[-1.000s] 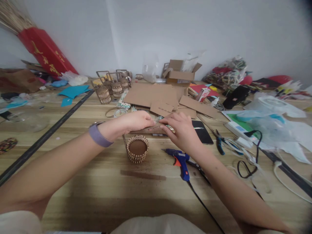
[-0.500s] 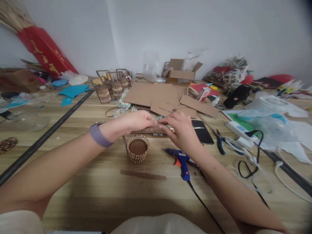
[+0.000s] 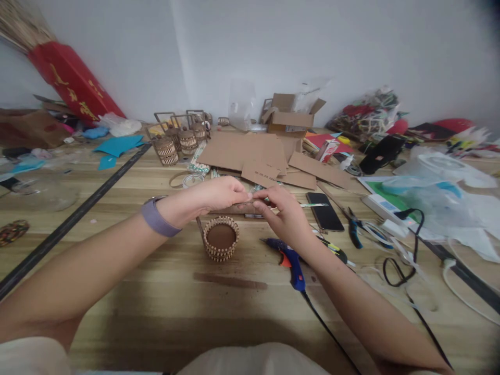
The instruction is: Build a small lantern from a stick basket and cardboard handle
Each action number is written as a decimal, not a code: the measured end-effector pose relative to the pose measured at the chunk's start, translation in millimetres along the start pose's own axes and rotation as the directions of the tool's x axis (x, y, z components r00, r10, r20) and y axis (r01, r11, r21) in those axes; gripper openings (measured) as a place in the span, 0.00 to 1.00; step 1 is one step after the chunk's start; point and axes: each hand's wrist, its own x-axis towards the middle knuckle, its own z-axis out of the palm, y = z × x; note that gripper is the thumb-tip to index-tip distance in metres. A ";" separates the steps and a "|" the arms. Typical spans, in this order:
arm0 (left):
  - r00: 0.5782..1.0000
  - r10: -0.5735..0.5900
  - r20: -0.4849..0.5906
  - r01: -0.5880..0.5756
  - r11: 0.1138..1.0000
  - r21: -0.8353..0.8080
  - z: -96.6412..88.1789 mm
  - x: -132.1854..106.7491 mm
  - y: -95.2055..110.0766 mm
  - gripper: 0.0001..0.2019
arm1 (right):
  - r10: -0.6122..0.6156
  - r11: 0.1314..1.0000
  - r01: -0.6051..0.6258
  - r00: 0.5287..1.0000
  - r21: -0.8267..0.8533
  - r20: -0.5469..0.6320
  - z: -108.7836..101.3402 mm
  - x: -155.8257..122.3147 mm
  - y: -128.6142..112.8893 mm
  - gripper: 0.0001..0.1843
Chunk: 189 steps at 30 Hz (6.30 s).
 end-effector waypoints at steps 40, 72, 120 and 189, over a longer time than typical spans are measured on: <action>0.906 0.167 -0.390 -0.078 0.969 0.234 -12.1 -45.5 -1.2 0.15 | 0.316 0.522 -0.342 0.929 0.781 0.195 47.1 -19.1 2.0 0.24; 0.717 0.643 -0.270 -0.295 0.631 0.718 35.9 -39.6 -30.2 0.10 | 0.251 0.469 -0.583 0.808 0.663 0.533 3.8 5.3 -3.4 0.17; 0.647 0.652 -0.395 -0.371 0.722 0.585 32.9 -41.1 -32.5 0.13 | 0.162 0.097 -0.631 0.773 0.770 0.613 31.5 13.3 -6.4 0.21; 0.904 0.368 -0.218 -0.225 0.843 0.488 9.7 -41.5 -12.1 0.10 | 0.343 0.739 -0.447 0.894 0.504 0.290 72.8 -72.9 27.6 0.10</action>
